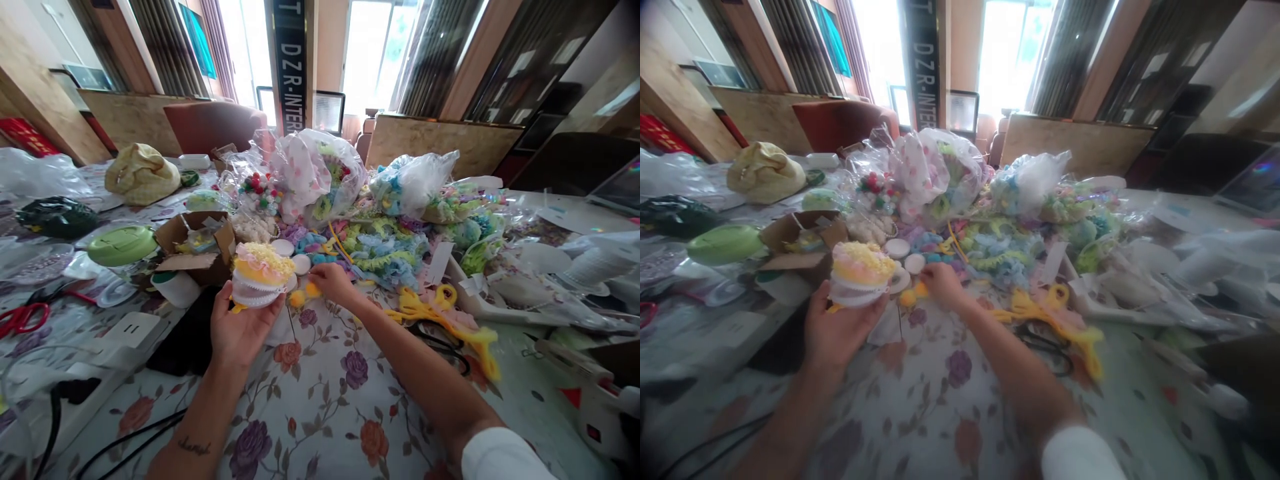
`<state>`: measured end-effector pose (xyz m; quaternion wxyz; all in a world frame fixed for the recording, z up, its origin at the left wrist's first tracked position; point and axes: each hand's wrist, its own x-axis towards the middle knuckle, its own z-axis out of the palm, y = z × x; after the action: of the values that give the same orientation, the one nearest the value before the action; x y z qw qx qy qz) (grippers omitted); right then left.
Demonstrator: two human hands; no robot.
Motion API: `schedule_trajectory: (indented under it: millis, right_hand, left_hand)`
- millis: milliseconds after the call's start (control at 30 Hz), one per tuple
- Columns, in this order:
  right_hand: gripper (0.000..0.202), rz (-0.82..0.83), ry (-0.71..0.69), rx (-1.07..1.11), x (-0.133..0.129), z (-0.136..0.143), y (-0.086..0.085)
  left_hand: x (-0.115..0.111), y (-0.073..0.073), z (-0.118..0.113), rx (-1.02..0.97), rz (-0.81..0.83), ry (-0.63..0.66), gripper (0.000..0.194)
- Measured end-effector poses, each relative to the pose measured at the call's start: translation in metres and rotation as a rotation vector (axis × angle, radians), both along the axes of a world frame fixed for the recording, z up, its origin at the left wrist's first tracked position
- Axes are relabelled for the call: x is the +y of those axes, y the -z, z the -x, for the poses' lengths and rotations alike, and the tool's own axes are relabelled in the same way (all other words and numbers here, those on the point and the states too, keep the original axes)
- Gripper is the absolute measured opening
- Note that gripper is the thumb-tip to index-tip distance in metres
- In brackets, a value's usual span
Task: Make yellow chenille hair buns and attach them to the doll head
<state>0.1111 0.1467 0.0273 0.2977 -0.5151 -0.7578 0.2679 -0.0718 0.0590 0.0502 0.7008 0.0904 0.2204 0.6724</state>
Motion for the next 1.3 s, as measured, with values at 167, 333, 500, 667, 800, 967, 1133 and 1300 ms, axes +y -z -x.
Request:
schedule_trajectory:
  millis: [167, 333, 500, 667, 800, 967, 1133, 1300]
  right_hand:
    - [0.02, -0.075, 0.059, -0.086, 0.008, 0.002, -0.003]
    - [0.023, -0.164, 0.097, -0.11, -0.018, -0.037, -0.011]
    - [0.02, -0.165, 0.092, -0.203, -0.056, -0.082, -0.002]
    - [0.021, -0.147, 0.09, -0.259, -0.083, -0.117, 0.007]
    - [0.022, -0.149, 0.129, -0.292, -0.094, -0.134, 0.004]
    - [0.013, -0.166, 0.088, -0.341, -0.098, -0.144, 0.0]
    - [0.021, -0.189, 0.02, -0.365, -0.097, -0.141, 0.005]
    - [0.006, -0.186, -0.013, -0.325, -0.099, -0.128, 0.014]
  left_hand:
    - [0.0, 0.0, -0.002, 0.032, 0.037, -0.015, 0.05]
    - [-0.002, -0.003, 0.003, 0.019, -0.093, -0.06, 0.052]
    - [-0.002, -0.003, 0.008, -0.04, -0.155, -0.027, 0.054]
    - [-0.002, 0.001, 0.003, 0.028, -0.132, -0.025, 0.048]
    - [-0.004, 0.002, -0.014, 0.162, -0.008, 0.029, 0.042]
    - [-0.01, 0.006, -0.036, 0.241, 0.112, 0.144, 0.039]
    - [-0.018, 0.015, -0.049, 0.245, 0.136, 0.187, 0.037]
    - [-0.021, 0.018, -0.054, 0.396, 0.134, 0.231, 0.039]
